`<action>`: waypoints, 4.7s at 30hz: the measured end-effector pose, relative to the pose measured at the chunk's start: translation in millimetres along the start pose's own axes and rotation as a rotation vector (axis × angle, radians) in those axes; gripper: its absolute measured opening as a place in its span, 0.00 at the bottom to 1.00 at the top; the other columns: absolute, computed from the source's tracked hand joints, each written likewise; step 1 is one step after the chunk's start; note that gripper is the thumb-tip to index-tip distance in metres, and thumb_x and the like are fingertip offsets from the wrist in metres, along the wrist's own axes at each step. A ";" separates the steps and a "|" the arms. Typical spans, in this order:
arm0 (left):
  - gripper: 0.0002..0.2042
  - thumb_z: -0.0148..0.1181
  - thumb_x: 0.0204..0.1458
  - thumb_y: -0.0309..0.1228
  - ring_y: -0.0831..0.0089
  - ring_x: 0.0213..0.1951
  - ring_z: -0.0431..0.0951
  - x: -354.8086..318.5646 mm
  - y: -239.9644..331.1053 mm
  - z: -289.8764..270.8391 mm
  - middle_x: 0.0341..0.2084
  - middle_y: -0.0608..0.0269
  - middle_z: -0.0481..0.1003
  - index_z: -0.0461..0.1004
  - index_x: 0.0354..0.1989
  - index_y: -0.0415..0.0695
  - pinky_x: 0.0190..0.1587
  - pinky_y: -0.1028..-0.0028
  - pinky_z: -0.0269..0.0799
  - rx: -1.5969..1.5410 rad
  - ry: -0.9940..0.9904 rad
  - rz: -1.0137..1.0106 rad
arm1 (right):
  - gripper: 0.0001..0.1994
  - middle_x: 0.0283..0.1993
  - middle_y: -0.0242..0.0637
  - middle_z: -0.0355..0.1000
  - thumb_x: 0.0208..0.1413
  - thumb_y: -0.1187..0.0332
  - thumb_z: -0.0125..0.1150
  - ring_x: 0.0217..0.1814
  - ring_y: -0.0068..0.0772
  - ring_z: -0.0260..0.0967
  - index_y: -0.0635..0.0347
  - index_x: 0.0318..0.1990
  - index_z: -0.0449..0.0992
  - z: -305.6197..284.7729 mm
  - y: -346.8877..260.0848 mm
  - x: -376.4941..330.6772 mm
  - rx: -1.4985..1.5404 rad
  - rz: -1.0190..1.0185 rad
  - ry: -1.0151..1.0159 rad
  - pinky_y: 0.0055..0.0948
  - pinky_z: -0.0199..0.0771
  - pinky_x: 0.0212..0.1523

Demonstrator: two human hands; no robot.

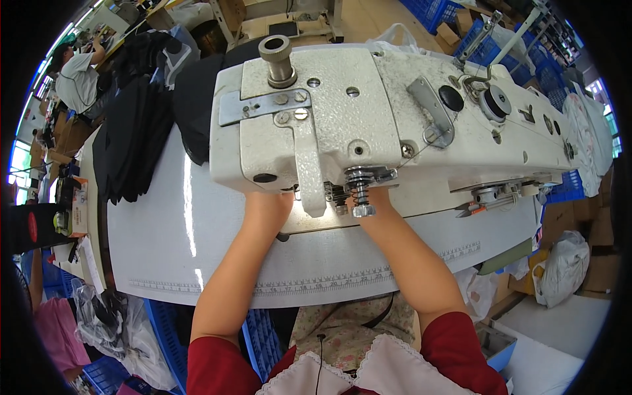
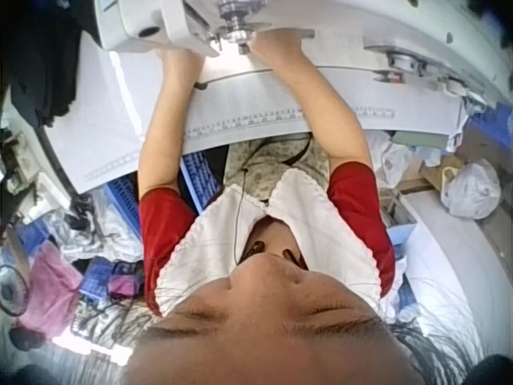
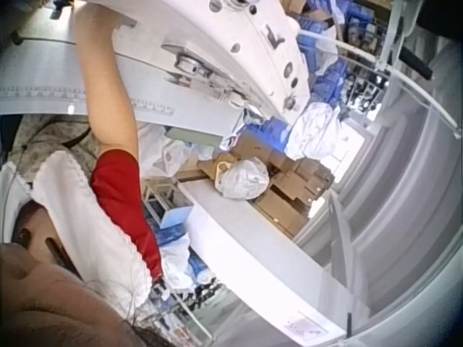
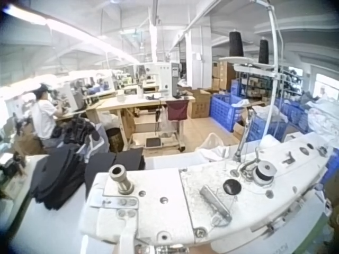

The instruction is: The worker is using an industrial sewing machine to stitch together black fabric components for shoes.

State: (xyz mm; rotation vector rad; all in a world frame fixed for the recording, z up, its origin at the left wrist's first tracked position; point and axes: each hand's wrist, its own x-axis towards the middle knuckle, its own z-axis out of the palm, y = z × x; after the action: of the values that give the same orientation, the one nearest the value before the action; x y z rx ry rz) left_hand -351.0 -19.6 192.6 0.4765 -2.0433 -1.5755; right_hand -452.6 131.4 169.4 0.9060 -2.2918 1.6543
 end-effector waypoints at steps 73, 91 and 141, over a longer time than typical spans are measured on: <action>0.10 0.56 0.50 0.31 0.64 0.37 0.76 39.4 84.4 -18.6 0.35 0.61 0.76 0.72 0.39 0.40 0.39 0.67 0.73 0.371 -0.080 0.592 | 0.13 0.41 0.43 0.74 0.49 0.62 0.54 0.45 0.46 0.70 0.55 0.40 0.76 -48.2 -62.8 61.1 -0.320 0.129 -0.333 0.44 0.66 0.47; 0.17 0.67 0.32 0.26 0.57 0.40 0.74 1.2 70.3 -20.2 0.33 0.60 0.76 0.76 0.35 0.44 0.44 0.60 0.65 0.605 -0.239 0.256 | 0.02 0.18 0.40 0.70 0.37 0.72 0.59 0.22 0.42 0.68 0.58 0.20 0.74 -52.8 -66.5 18.8 -0.483 -0.289 -0.064 0.42 0.66 0.23; 0.18 0.63 0.35 0.23 0.52 0.45 0.70 1.9 52.7 -9.3 0.39 0.54 0.73 0.73 0.40 0.42 0.44 0.56 0.64 0.691 -0.110 0.385 | 0.08 0.21 0.37 0.72 0.29 0.78 0.55 0.23 0.40 0.70 0.56 0.22 0.76 -32.7 -40.9 7.8 -0.524 -0.263 -0.134 0.40 0.67 0.25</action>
State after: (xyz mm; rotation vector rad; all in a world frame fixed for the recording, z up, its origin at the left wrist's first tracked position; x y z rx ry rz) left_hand -345.3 -14.0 245.6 0.2071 -2.5535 -0.6630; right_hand -442.5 150.0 217.9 1.1413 -2.3831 0.8480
